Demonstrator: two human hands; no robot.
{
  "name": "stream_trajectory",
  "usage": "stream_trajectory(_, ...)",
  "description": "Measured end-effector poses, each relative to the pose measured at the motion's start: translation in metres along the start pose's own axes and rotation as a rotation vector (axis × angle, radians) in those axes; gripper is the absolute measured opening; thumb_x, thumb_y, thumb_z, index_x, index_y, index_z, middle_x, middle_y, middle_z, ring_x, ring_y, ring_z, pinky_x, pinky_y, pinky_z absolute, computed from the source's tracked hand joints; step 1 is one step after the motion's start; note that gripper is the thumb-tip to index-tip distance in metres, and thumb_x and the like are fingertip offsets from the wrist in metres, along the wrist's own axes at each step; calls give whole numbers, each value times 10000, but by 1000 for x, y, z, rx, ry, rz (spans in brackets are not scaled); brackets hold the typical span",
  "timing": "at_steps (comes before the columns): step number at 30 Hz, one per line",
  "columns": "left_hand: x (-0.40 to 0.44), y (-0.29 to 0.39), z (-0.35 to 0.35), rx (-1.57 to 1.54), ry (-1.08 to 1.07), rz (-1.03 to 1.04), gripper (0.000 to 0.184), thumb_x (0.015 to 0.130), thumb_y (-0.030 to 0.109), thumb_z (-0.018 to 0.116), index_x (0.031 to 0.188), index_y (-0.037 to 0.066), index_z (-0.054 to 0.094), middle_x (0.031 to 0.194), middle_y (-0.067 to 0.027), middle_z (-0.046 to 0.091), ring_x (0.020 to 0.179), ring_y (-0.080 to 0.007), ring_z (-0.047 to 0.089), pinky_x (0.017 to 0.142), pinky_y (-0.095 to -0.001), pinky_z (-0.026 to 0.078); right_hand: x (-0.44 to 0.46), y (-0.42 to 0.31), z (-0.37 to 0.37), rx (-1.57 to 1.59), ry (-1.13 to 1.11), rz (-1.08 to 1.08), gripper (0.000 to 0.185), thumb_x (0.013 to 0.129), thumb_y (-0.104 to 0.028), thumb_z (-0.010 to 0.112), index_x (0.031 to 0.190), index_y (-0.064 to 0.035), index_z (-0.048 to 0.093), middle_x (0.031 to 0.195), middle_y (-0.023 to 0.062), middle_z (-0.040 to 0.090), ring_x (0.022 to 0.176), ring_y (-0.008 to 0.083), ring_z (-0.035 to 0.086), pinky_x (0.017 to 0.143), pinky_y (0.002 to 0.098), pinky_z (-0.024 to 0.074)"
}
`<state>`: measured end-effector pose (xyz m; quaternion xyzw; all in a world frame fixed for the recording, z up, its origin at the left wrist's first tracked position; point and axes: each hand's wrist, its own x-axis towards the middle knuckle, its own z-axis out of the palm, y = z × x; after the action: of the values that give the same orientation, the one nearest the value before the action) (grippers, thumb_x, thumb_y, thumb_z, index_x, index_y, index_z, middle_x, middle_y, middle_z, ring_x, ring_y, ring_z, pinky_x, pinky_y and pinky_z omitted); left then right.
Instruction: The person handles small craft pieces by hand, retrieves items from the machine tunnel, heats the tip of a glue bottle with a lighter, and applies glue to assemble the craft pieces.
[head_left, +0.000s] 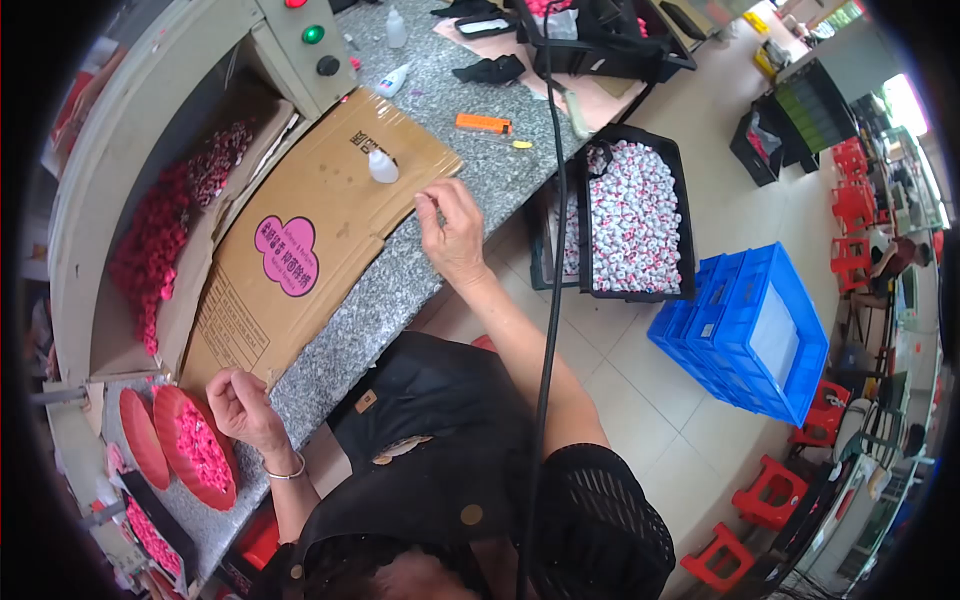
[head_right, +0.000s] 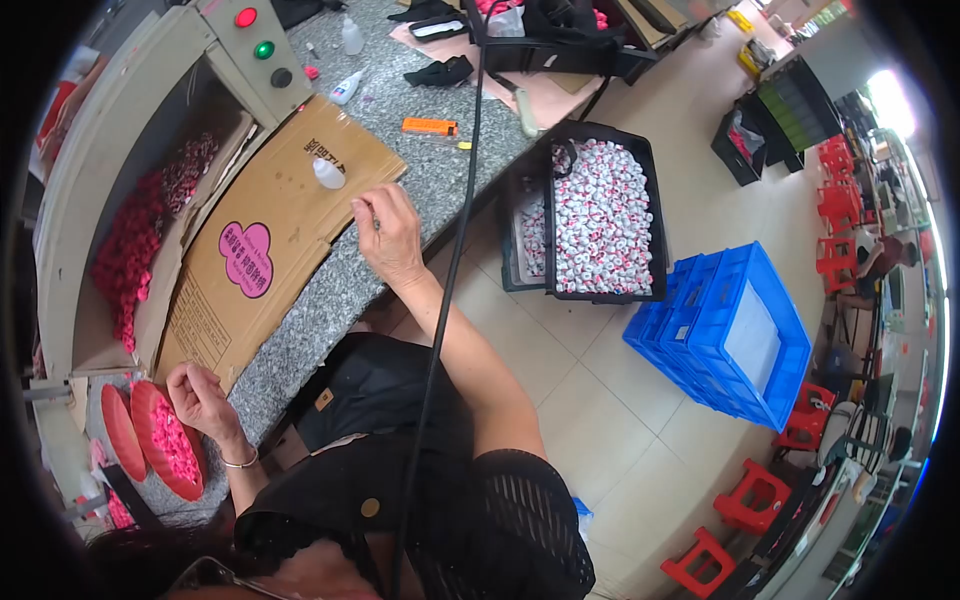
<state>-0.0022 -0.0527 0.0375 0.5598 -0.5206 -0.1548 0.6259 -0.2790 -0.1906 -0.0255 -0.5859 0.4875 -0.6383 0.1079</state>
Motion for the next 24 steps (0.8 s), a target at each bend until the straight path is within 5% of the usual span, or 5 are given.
stream_trajectory(9, -19, 5, 3, 47, -65, -51, 46, 904, 29, 530, 943, 4, 532, 641, -19, 537, 505, -27, 441, 449, -145, 320, -1, 2, 1, -2, -24, 26, 78, 814, -55, 621, 819, -1, 565, 817, 131, 563, 742, 287, 571, 657, 363, 465)
stream_trajectory(14, -32, -5, 4, 58, -143, -117, 100, 858, -29, 564, 955, -14, 546, 798, -63, 577, 625, -82, 548, 555, -193, 448, -1, 3, 2, -16, -35, 10, 80, 813, -54, 629, 828, -4, 568, 825, 123, 564, 706, 251, 571, 638, 341, 469)
stream_trajectory(24, -64, -3, 49, 165, -490, 257, 252, 684, -70, 679, 901, 15, 585, 778, -116, 605, 582, -176, 566, 498, -248, 452, 1, 1, 2, -33, -54, 22, 89, 783, -17, 643, 826, -8, 566, 825, 112, 563, 701, 242, 572, 636, 332, 471)
